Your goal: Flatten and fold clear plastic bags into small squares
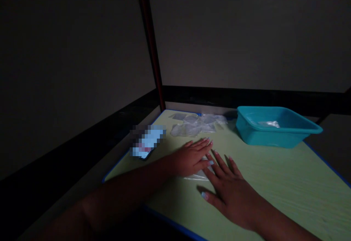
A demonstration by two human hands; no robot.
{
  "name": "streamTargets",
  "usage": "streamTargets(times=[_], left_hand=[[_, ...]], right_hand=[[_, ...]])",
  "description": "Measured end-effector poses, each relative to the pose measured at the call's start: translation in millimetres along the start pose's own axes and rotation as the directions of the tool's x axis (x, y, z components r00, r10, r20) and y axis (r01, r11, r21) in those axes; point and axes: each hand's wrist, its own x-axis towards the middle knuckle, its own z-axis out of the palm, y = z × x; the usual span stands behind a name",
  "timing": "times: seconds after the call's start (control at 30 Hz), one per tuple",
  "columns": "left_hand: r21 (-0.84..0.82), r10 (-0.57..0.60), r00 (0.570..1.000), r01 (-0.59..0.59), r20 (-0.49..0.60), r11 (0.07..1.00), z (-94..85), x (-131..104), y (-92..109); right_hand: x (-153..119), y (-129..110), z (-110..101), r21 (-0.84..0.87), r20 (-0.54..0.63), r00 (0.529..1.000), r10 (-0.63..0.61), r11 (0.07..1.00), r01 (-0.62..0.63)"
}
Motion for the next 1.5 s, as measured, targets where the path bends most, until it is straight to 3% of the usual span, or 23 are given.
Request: streamTargets(times=[0.13,0.27,0.37,0.47,0.57,0.67,0.77,0.83,0.97,1.03,1.1,1.17,1.23,1.33,1.5], left_hand=[[-0.007,-0.023,0.986,0.022,-0.166,1.000,-6.0,1.2,-5.7],[-0.012,-0.028,0.893,0.025,-0.449,1.000,-11.5,4.0,-11.5],[-0.037,-0.068,0.825,0.057,-0.562,0.998,-14.1,4.6,-12.7],[-0.125,-0.176,0.809,0.127,-0.561,0.984,-14.8,4.1,-12.3],[-0.264,-0.213,0.880,0.105,-0.425,0.959,-14.4,3.7,-12.2],[-0.471,-0.174,0.978,0.102,-0.112,0.876,-13.1,4.0,-12.2],[-0.578,-0.192,0.962,0.270,0.194,0.770,-10.6,4.2,-12.4],[-0.586,-0.214,0.951,0.306,0.222,0.750,-10.0,4.1,-12.1],[-0.569,-0.234,0.972,0.201,0.015,0.797,-16.8,2.7,-9.6],[-0.602,-0.274,0.962,0.219,0.002,0.767,-23.3,1.5,-8.4],[-0.649,-0.313,0.948,0.276,0.061,0.709,-29.8,-0.3,-8.6],[-0.657,-0.301,0.941,0.325,0.154,0.680,-34.6,-2.9,-11.2],[-0.629,-0.217,0.919,0.385,0.329,0.676,-37.3,-5.8,-15.7],[-0.566,-0.069,0.807,0.469,0.586,0.678,-38.6,-9.9,-22.4],[-0.465,-0.095,0.699,0.563,0.708,0.683,-42.7,-14.6,-25.9]], right_hand=[[1.7,-3.2,-5.7,0.070,-0.007,0.999,0.052,0.996,-0.051],[6.5,-1.7,-13.7,0.142,-0.015,0.991,0.135,0.981,-0.131],[8.8,-1.7,-18.6,0.207,0.023,0.997,0.068,0.976,-0.071],[8.8,-5.0,-19.7,0.255,0.091,0.995,-0.041,0.967,0.017],[8.2,-8.8,-17.8,0.266,0.124,0.990,-0.072,0.963,0.037],[8.5,-9.4,-16.8,0.283,0.138,0.988,-0.074,0.959,0.032],[10.5,-6.4,-20.7,0.317,0.127,0.987,-0.102,0.947,0.057],[12.3,-3.3,-25.6,0.344,0.081,0.991,-0.108,0.936,0.074],[13.6,2.3,-32.6,0.313,-0.020,0.999,-0.026,0.949,0.031],[12.5,3.3,-32.7,0.290,-0.017,0.999,-0.030,0.957,0.034],[11.1,3.0,-31.6,0.287,0.015,0.996,-0.084,0.955,0.077],[10.3,1.9,-30.9,0.302,0.062,0.989,-0.138,0.947,0.113],[10.3,0.7,-31.2,0.325,0.107,0.981,-0.160,0.938,0.118],[11.1,-0.2,-32.3,0.368,0.139,0.977,-0.161,0.924,0.100],[10.2,0.0,-32.0,0.402,0.163,0.977,-0.140,0.914,0.064]])
